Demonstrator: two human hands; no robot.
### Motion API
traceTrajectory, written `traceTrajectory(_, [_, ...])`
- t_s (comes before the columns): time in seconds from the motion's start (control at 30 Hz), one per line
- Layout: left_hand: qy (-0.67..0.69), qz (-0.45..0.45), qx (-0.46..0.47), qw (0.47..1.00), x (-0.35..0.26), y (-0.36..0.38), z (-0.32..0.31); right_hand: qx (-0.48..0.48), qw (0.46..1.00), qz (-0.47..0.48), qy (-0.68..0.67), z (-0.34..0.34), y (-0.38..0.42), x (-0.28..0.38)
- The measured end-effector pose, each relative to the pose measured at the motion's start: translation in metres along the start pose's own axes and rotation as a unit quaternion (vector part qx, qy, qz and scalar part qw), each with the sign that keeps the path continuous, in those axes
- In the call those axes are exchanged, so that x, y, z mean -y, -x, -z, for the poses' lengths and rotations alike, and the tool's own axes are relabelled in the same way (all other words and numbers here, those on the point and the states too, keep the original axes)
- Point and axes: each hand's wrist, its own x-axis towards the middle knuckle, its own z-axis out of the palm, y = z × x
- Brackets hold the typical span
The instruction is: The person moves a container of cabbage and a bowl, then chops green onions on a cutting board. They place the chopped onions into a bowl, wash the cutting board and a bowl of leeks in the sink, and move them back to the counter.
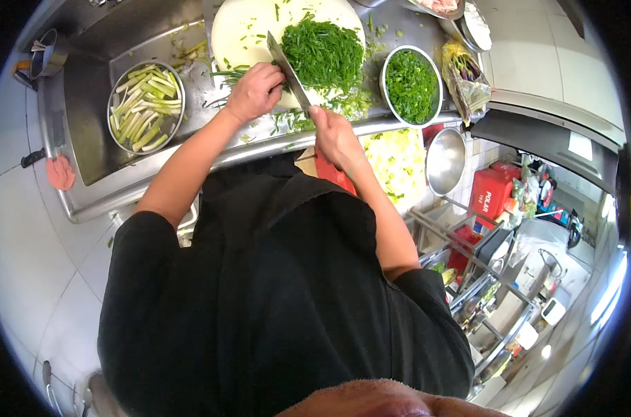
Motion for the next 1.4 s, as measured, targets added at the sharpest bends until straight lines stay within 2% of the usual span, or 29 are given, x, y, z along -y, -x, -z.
traceTrajectory(0.1, [0.01,0.019,0.011,1.0,-0.003,0.006,0.002,0.032,0.994,-0.081,-0.064,0.005,0.037,0.017])
traceTrajectory(0.37, [-0.017,0.028,-0.005,0.999,-0.004,0.015,0.007,-0.01,0.999,0.029,0.027,-0.018,0.005,0.008])
traceTrajectory(0.43, [-0.025,0.013,0.002,1.0,-0.001,0.009,0.01,0.006,1.0,-0.02,0.013,-0.004,0.009,0.021])
traceTrajectory(0.57, [-0.054,0.026,0.042,0.997,-0.002,0.007,0.012,-0.001,0.999,0.003,0.034,-0.001,0.022,0.012])
traceTrajectory(0.63, [-0.052,0.023,0.032,0.998,0.001,0.012,0.006,-0.029,0.998,0.026,0.046,-0.023,0.012,0.001])
traceTrajectory(0.77, [-0.037,0.005,-0.018,0.999,0.002,0.014,0.005,0.007,0.998,0.01,0.058,-0.008,0.002,0.018])
traceTrajectory(0.87, [-0.033,0.02,-0.004,0.999,0.002,0.014,0.006,-0.019,0.999,0.035,0.029,-0.002,0.035,0.011])
traceTrajectory(0.9, [-0.025,0.021,0.006,0.999,0.003,0.015,0.006,-0.027,0.998,-0.001,0.048,-0.012,0.031,0.008])
traceTrajectory(1.0, [-0.007,0.003,-0.013,1.0,0.007,0.016,0.005,-0.029,0.996,0.05,0.062,-0.026,0.002,0.006])
traceTrajectory(1.13, [-0.018,0.015,0.002,1.0,0.006,0.017,0.007,0.034,0.999,-0.04,-0.005,0.003,0.029,0.029])
traceTrajectory(1.27, [-0.001,-0.006,-0.025,1.0,0.005,0.018,0.004,-0.012,0.998,0.042,0.044,-0.028,0.016,-0.006])
traceTrajectory(1.4, [0.001,-0.007,-0.012,1.0,0.014,0.013,0.009,0.021,0.999,-0.03,0.003,-0.007,0.018,0.016])
